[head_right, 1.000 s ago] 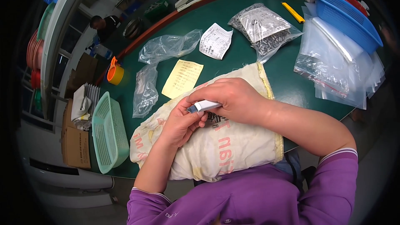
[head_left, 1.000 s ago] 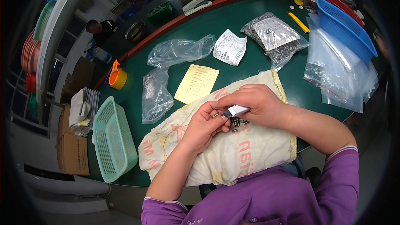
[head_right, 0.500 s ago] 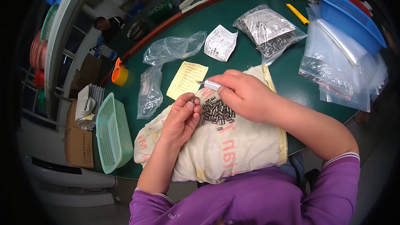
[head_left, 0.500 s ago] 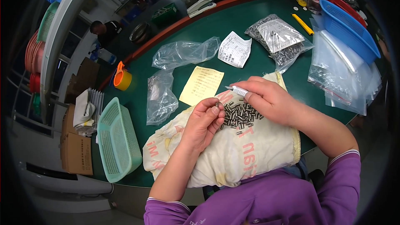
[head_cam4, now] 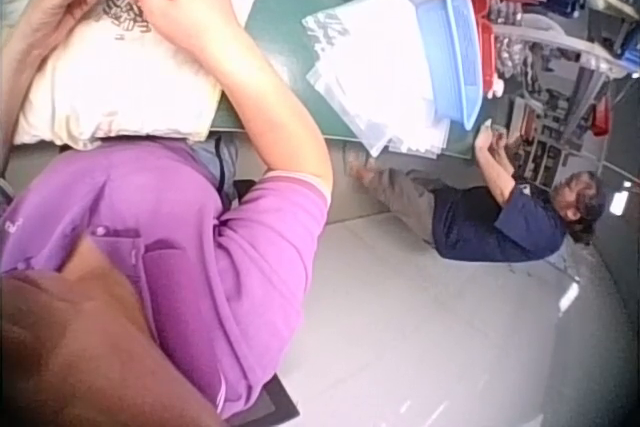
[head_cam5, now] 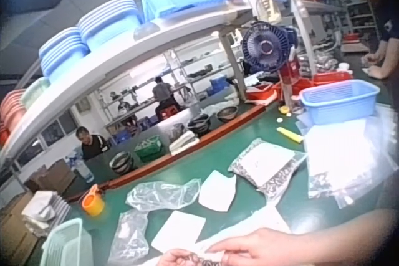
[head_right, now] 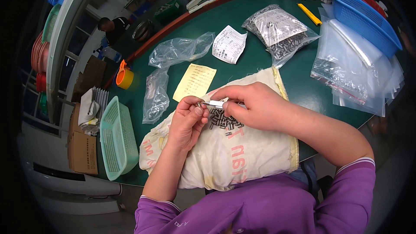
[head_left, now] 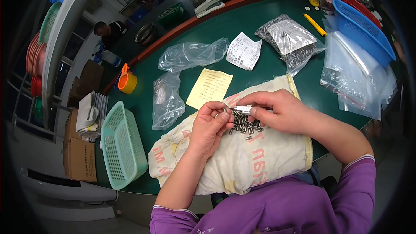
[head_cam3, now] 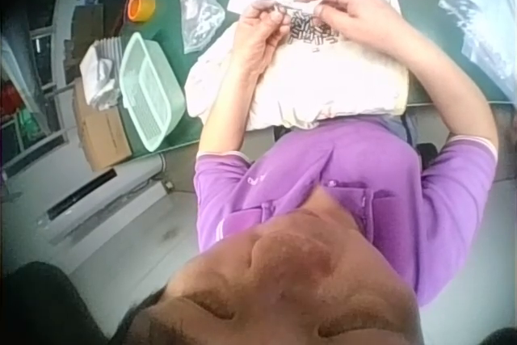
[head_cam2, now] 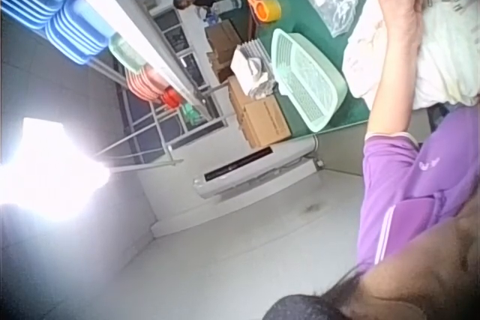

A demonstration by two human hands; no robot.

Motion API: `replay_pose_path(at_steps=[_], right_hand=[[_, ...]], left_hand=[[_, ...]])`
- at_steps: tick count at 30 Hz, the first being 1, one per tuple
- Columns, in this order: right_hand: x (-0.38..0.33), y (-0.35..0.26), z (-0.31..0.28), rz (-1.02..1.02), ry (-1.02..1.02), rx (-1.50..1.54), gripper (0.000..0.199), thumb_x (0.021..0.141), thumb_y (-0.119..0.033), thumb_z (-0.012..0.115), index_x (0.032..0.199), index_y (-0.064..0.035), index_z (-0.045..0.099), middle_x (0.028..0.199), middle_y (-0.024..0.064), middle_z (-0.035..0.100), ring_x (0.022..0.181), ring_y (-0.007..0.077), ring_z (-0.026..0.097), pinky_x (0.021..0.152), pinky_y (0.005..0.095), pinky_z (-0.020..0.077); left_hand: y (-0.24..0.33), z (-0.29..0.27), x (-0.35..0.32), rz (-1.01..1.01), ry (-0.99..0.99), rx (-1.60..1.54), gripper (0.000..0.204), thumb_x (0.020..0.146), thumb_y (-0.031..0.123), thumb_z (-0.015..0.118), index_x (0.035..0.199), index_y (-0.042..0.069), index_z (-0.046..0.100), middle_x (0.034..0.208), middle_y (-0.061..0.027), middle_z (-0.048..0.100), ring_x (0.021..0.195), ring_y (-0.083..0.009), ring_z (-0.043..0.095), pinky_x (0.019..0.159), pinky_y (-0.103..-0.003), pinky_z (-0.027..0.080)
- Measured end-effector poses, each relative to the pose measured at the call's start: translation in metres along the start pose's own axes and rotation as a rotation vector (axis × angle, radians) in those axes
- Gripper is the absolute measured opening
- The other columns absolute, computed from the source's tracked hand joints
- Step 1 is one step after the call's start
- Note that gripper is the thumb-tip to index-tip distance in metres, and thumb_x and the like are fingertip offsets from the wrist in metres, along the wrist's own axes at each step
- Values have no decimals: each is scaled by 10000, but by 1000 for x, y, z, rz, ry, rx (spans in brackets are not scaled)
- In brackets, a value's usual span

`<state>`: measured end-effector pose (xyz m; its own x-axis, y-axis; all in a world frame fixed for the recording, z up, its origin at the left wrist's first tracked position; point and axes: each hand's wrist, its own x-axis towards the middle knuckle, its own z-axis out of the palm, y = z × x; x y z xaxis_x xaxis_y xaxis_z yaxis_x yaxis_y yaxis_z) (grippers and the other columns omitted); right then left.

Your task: Sorting and inspecting small metal hardware pins on a workbench and recording data.

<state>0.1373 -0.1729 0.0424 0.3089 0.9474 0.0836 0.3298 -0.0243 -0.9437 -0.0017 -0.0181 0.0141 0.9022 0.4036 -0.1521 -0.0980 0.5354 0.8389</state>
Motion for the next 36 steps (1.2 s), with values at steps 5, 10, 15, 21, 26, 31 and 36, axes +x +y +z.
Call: replay_pose_path(at_steps=[5,10,15,21,26,31,36], right_hand=[[0,1,0,16,1,4,312,799,-21,434,1085,-51,555,770,59,622,612,75,562,577,218,459],[0,3,1,17,-4,12,318,799,-19,430,1091,-51,553,764,61,623,611,78,566,578,223,468],[1,1,0,69,-20,-6,298,800,-38,460,1077,-58,568,777,78,627,645,103,591,597,237,477],[0,9,2,-366,179,-462,267,739,-96,589,1005,-94,611,753,85,608,657,221,599,600,301,479],[0,7,-1,-495,261,-672,261,703,-118,627,964,-111,622,752,46,598,677,211,584,583,309,468],[1,6,0,-614,342,-824,259,677,-120,622,936,-113,627,793,15,596,709,172,579,601,291,460],[1,-1,-3,-788,394,-1070,243,642,-123,562,878,-128,620,843,-4,577,768,143,562,635,268,441]], left_hand=[[0,1,0,7,-4,41,181,794,2,578,949,50,498,833,-70,569,705,-118,572,605,-192,516],[-1,1,0,18,5,70,175,793,-8,575,939,42,493,836,-75,568,712,-121,577,608,-198,517],[-1,1,-1,36,47,160,158,792,-24,566,923,27,494,845,-87,566,706,-129,580,608,-205,517],[1,0,-1,-2,51,172,156,792,-10,578,931,-6,507,841,-107,583,698,-129,599,643,-210,523],[0,-5,0,-78,76,124,131,803,5,571,918,-2,508,811,-100,595,666,-128,603,614,-208,524],[0,-7,1,-99,68,103,114,809,14,568,906,1,509,795,-98,601,650,-124,603,593,-208,525],[0,-6,1,-113,41,80,119,811,26,571,915,19,516,803,-81,605,648,-116,596,580,-199,516]])
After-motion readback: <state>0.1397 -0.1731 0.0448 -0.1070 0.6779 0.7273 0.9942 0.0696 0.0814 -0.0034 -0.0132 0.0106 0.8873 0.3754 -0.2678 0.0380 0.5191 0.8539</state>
